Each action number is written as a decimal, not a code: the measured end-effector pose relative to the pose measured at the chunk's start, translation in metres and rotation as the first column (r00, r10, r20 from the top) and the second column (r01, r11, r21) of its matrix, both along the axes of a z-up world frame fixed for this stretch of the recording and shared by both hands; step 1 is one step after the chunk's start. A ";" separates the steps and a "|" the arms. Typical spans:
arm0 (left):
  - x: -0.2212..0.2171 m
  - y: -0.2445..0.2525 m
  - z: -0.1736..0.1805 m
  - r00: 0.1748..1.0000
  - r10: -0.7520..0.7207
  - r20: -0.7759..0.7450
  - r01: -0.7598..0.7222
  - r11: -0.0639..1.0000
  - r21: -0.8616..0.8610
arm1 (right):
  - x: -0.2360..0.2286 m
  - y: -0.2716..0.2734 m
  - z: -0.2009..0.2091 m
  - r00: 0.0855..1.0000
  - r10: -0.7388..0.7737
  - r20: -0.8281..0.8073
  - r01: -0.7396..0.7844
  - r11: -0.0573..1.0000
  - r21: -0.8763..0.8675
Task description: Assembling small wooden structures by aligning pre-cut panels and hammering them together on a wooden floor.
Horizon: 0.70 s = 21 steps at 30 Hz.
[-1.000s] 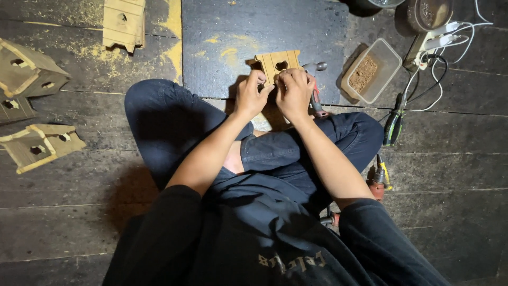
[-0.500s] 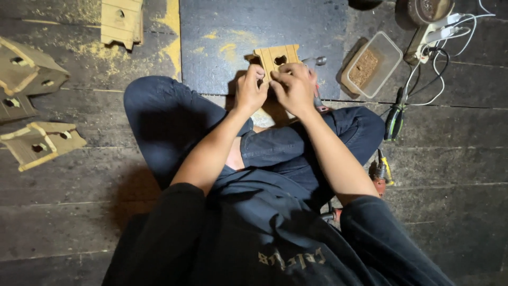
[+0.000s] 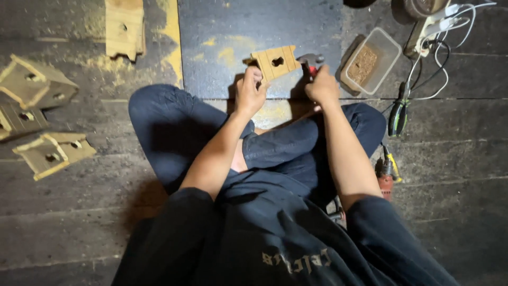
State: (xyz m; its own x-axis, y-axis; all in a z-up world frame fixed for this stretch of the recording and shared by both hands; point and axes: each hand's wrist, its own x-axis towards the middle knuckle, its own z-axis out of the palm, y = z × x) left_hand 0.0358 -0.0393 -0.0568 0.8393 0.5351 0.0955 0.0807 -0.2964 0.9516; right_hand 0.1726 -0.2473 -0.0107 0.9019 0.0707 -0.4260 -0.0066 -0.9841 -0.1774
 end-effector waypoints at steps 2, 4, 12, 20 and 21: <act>0.002 0.001 0.002 1.000 -0.020 0.014 0.020 1.000 0.017 | -0.007 -0.006 0.014 0.998 -0.055 0.042 0.050 0.992 0.117; 0.002 0.003 -0.001 0.999 -0.032 0.012 0.031 0.999 0.031 | -0.026 -0.002 0.047 0.992 -0.105 0.063 0.088 0.969 0.230; 0.001 0.001 -0.002 0.999 -0.048 -0.020 0.049 0.998 0.050 | -0.097 0.017 0.118 0.916 0.027 0.400 -0.361 0.491 0.793; -0.002 -0.001 0.007 0.999 -0.053 0.011 0.052 0.998 0.041 | -0.115 0.024 0.075 0.951 0.015 0.308 -0.262 0.566 0.782; -0.002 0.000 0.007 0.999 -0.051 0.016 0.050 0.998 0.049 | -0.114 0.025 0.079 0.927 0.018 0.374 -0.316 0.575 0.755</act>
State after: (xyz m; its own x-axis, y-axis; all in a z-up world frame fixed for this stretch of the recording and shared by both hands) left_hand 0.0337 -0.0393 -0.0498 0.8631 0.4868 0.1347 0.0488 -0.3457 0.9371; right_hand 0.0585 -0.2225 0.0685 0.8997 0.4058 0.1610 0.3402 -0.4205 -0.8411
